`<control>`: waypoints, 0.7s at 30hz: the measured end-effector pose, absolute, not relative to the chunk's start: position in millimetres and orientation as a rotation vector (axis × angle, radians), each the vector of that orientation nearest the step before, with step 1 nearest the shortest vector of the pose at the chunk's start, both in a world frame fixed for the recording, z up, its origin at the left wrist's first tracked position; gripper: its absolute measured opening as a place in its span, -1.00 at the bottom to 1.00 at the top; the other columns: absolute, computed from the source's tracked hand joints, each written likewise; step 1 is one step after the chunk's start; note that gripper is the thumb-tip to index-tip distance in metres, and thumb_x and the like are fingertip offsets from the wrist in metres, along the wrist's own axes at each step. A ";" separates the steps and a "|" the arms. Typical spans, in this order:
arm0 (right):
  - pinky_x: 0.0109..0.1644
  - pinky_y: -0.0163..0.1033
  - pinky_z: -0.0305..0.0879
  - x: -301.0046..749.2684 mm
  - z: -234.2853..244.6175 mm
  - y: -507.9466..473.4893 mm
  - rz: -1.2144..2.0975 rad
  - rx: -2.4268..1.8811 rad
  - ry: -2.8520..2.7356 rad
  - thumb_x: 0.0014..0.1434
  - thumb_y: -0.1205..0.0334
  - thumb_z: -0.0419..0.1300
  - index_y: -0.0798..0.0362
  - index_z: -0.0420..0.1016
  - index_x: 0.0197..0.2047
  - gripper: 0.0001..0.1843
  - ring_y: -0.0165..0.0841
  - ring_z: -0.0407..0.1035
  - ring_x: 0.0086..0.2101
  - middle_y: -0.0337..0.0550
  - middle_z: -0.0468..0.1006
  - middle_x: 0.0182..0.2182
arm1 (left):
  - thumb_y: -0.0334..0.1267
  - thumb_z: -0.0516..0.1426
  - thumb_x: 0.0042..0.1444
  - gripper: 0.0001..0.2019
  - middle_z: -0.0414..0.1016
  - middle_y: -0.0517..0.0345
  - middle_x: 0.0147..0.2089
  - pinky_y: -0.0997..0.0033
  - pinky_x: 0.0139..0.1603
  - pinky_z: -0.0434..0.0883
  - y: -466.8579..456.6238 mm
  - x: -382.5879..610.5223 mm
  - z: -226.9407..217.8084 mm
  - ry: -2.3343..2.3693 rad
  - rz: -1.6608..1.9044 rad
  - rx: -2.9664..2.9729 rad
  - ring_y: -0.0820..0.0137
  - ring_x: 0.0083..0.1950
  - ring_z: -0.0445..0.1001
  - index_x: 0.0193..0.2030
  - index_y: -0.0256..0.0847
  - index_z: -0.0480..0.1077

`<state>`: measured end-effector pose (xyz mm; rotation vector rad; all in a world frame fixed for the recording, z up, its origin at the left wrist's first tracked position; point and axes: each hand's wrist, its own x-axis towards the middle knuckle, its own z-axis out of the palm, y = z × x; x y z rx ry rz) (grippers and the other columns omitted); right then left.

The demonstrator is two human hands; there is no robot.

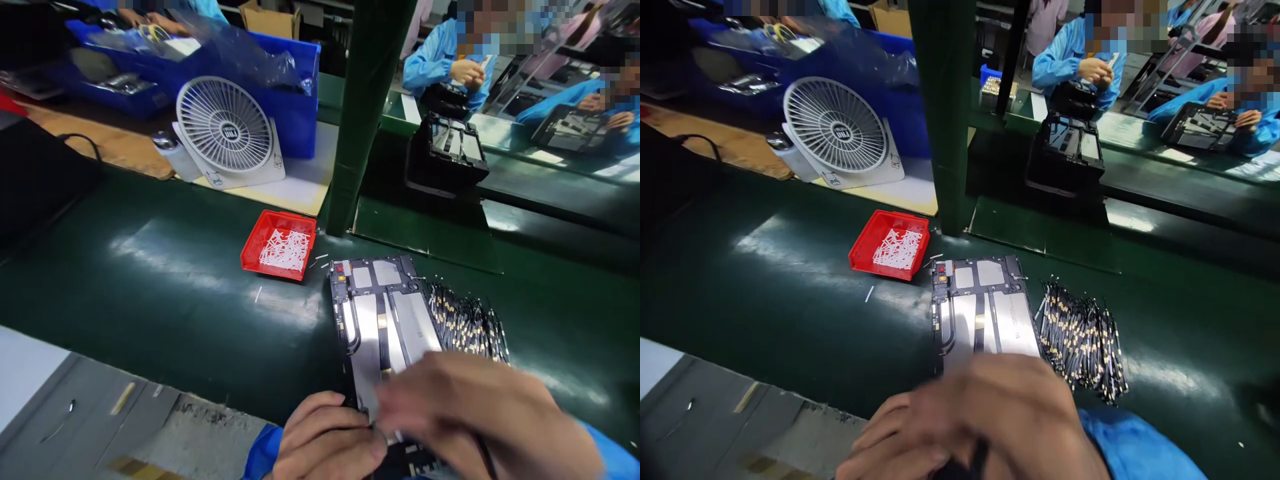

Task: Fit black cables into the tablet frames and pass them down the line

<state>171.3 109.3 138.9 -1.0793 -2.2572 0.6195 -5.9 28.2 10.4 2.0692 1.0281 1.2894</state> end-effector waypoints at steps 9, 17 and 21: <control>0.21 -0.15 0.30 102.4 90.3 246.8 1.022 -1.057 -2.149 0.29 0.32 0.17 0.09 0.58 -0.03 -0.77 -0.32 0.41 0.08 -0.13 0.57 0.00 | -0.27 0.17 0.24 -0.96 0.68 0.29 -0.26 0.38 0.22 0.42 32.4 -9.7 12.6 1.044 1.355 2.045 0.43 -0.15 0.65 -0.24 -0.08 0.36; 0.02 -0.34 0.41 186.9 120.5 138.5 1.028 -1.166 -2.279 0.40 0.31 -0.03 -0.07 0.28 0.27 -0.59 -0.44 0.40 -0.07 -0.12 0.43 -0.08 | -0.29 0.20 0.21 -0.96 0.66 0.07 -0.12 0.23 0.20 0.43 67.6 -16.7 31.6 1.100 1.393 2.017 0.33 -0.01 0.60 -0.21 -0.16 0.46; -0.18 -0.47 0.44 199.1 97.1 85.5 0.996 -1.092 -2.172 0.25 0.47 0.16 0.03 0.45 0.00 -0.72 -0.47 0.45 -0.26 -0.19 0.51 -0.24 | -0.40 0.26 0.13 -0.89 0.66 0.14 -0.19 0.20 0.20 0.40 85.2 -17.6 21.5 0.979 1.335 1.849 0.35 -0.09 0.61 -0.19 -0.17 0.49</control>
